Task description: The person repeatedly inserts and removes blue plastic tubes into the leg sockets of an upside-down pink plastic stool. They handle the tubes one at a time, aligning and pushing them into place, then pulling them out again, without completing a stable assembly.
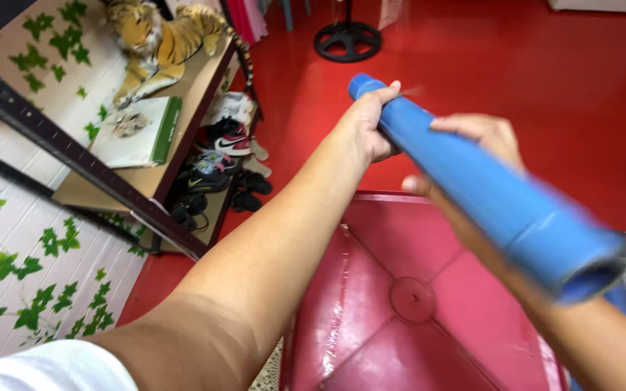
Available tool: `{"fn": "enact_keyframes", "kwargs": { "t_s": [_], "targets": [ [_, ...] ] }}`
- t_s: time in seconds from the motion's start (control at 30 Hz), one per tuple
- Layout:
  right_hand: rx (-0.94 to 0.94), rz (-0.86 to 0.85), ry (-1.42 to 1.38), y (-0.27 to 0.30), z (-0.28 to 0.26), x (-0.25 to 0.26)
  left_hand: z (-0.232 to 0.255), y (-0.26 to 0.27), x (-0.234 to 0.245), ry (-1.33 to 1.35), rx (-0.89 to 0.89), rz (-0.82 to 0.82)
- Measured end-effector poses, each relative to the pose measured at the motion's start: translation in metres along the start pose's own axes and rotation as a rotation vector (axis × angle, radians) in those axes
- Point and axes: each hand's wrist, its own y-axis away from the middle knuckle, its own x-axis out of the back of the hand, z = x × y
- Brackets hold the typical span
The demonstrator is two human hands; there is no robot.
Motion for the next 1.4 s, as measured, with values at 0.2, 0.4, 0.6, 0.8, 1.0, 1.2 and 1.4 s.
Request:
{"fn": "enact_keyframes", "kwargs": {
  "t_s": [0.2,0.4,0.6,0.8,1.0,1.2,1.4],
  "targets": [
    [-0.096,-0.048,0.095,0.066,0.001,0.066,-0.034,-0.001,-0.046,-0.22,-0.038,0.008],
    [-1.073,-0.01,-0.488,0.113,0.009,0.14,-0.091,0.014,-0.104,-0.598,-0.263,-0.161],
    [-1.106,-0.094,-0.228,0.171,-0.008,0.182,-0.197,0.039,-0.155,-0.811,-0.397,0.067],
    [-1.263,-0.113,-0.027,0.233,0.004,0.229,-0.302,0.048,-0.19,-0.816,-0.384,0.128],
    [-1.497,-0.061,-0.082,0.314,0.066,0.287,-0.392,0.022,-0.181,-1.099,-0.262,0.206],
    [-1.72,-0.216,0.202,0.387,0.173,0.334,-0.48,0.054,-0.085,-1.712,-0.152,0.028],
    [-1.87,-0.223,0.112,0.43,0.257,0.333,-0.539,0.109,-0.027,-2.078,0.363,-0.127]
  ]
}}
